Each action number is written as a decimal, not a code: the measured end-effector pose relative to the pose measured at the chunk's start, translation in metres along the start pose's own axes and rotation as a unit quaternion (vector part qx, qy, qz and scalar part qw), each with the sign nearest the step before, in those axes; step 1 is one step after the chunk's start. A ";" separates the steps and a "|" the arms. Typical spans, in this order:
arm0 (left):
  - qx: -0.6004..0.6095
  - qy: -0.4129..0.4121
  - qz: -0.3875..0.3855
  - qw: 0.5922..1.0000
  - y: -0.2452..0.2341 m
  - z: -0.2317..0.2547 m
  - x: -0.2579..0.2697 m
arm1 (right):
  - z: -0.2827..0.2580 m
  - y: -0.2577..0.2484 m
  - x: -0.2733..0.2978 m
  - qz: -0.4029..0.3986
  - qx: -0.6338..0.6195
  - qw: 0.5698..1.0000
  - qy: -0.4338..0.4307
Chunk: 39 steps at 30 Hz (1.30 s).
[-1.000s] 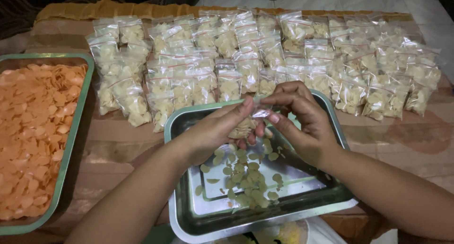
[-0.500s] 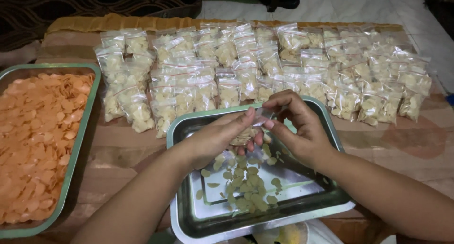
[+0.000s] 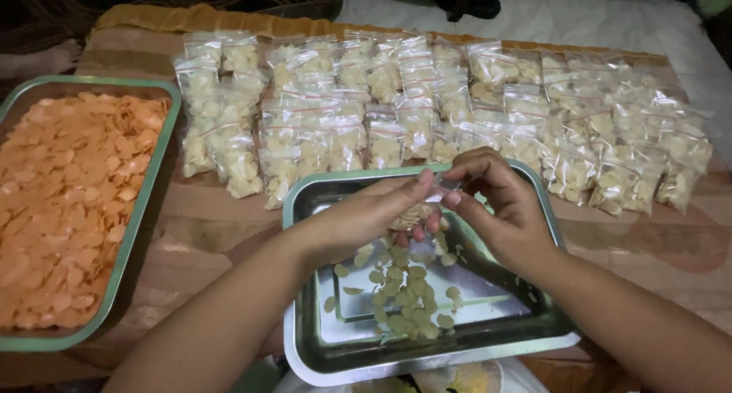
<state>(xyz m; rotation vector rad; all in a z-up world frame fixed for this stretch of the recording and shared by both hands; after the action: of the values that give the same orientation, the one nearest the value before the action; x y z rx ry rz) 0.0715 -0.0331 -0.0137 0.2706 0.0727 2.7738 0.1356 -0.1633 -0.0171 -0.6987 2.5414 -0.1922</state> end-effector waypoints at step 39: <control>-0.013 -0.021 0.003 1.000 -0.002 -0.013 -0.004 | 0.025 0.003 0.002 -0.035 -0.158 0.982 0.096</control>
<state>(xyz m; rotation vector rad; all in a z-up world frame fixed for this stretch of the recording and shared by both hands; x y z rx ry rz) 0.0739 -0.0329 -0.0274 0.3220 0.0247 2.7720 0.1448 -0.1623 -0.0403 -0.9298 2.7649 0.1312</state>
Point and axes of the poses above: each hand's wrist, its own x-axis away from the middle knuckle, its own y-axis out of the palm, z = x × y, the point moved 8 cm from there along -x, towards the middle knuckle, and after that the axes turned 4 degrees about z, right-handed, at the moved point
